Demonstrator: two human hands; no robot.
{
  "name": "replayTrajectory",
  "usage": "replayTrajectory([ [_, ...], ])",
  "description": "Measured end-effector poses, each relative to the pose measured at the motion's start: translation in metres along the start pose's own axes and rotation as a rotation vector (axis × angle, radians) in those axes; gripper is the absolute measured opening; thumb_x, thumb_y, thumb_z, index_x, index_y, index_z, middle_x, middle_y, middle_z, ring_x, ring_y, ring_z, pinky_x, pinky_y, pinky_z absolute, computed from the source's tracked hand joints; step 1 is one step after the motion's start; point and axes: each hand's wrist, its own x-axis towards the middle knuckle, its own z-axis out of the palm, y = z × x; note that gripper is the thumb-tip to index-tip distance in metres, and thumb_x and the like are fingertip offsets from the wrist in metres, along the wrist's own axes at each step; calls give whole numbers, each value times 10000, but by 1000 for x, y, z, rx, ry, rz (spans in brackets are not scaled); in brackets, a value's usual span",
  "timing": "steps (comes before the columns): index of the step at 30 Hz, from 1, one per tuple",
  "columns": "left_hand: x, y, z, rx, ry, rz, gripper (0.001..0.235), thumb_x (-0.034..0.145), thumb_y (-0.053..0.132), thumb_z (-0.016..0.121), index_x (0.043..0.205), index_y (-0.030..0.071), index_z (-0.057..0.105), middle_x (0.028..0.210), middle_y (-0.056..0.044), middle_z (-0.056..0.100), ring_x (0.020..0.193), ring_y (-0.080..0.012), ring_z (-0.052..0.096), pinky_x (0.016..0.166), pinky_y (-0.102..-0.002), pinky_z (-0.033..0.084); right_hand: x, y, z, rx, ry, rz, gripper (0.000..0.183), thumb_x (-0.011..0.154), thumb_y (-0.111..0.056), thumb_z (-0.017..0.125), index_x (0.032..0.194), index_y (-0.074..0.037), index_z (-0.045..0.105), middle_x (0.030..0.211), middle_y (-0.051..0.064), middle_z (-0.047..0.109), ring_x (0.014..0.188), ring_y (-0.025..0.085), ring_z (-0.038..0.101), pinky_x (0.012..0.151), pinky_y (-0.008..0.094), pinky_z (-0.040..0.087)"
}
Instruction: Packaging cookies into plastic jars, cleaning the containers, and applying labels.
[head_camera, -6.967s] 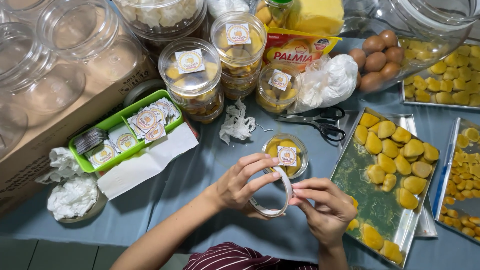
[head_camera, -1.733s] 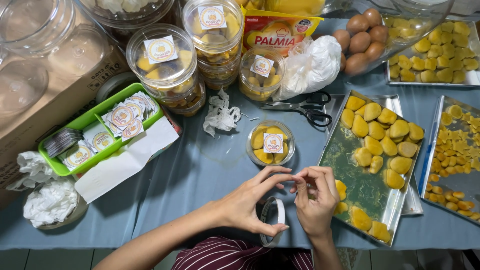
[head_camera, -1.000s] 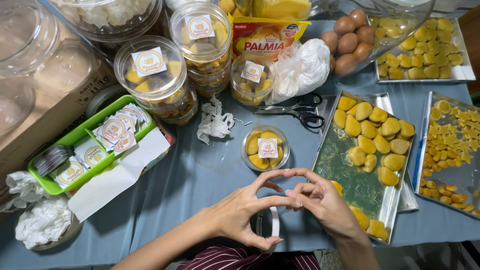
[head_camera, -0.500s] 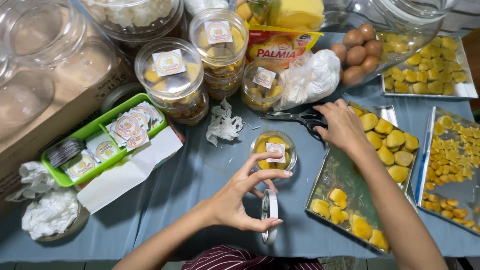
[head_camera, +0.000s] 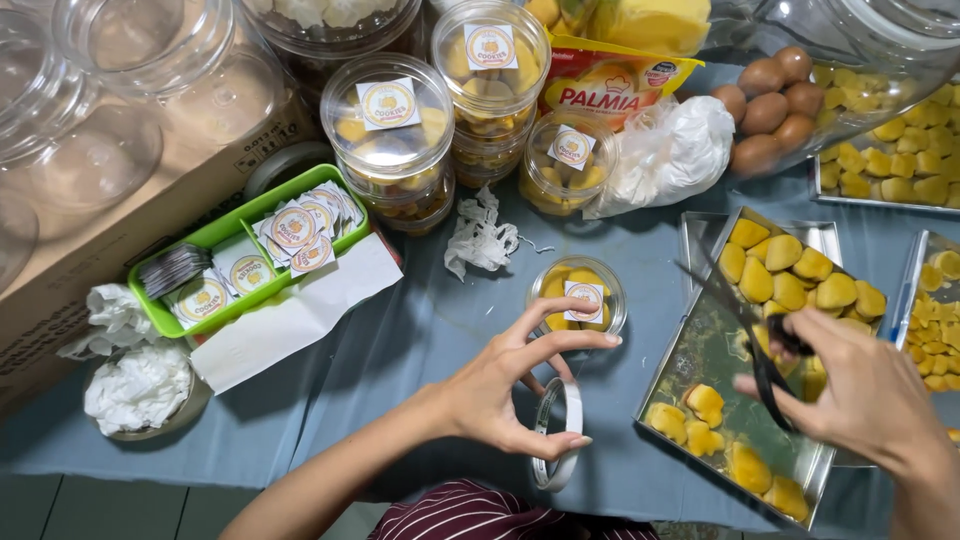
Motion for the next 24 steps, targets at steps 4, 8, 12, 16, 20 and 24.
replayTrajectory([
  [4, 1, 2, 1, -9, -36, 52, 724, 835, 364, 775, 1470, 238, 450, 1580, -210, 360, 1146, -190, 652, 907, -306, 647, -31, 12, 36, 219, -366, -194, 627, 558, -908, 660, 890, -377, 693, 792, -226, 767, 612, -39, 682, 549, 109, 573],
  [8, 2, 4, 2, -35, -111, -7, 710, 837, 391, 757, 1465, 251, 456, 1544, -160, 366, 1052, -213, 640, 949, -332, 621, -49, -25, -4, 264, -523, -381, 669, 702, -959, 680, 817, -300, 655, 753, -128, 610, 647, 46, 570, 653, 257, 363],
  [12, 2, 5, 4, -50, -165, -60, 722, 833, 390, 747, 1476, 249, 452, 1548, -139, 358, 1006, -204, 653, 961, -322, 611, -51, -34, 2, 402, -470, -458, 630, 730, -867, 790, 711, -277, 571, 697, -134, 605, 602, 65, 522, 622, 272, 364],
  [16, 1, 3, 5, -22, -195, -72, 734, 829, 432, 730, 1483, 280, 434, 1569, -135, 351, 958, -198, 664, 953, -346, 613, -46, -43, 8, 452, -437, -556, 594, 710, -839, 812, 719, -285, 599, 682, -151, 616, 592, 44, 513, 599, 259, 410],
  [20, 2, 4, 4, -35, -203, -63, 735, 838, 438, 717, 1490, 267, 425, 1564, -142, 347, 1022, -202, 652, 952, -350, 632, -41, -48, 15, 466, -365, -627, 644, 727, -891, 703, 693, -276, 516, 659, -142, 573, 599, 55, 488, 617, 278, 375],
  [24, 1, 8, 3, -19, -206, -75, 734, 831, 427, 735, 1482, 282, 430, 1554, -122, 360, 884, -163, 678, 939, -331, 620, -39, -53, 6, 442, -340, -658, 643, 728, -828, 814, 699, -273, 490, 659, -121, 608, 574, 113, 523, 580, 322, 333],
])
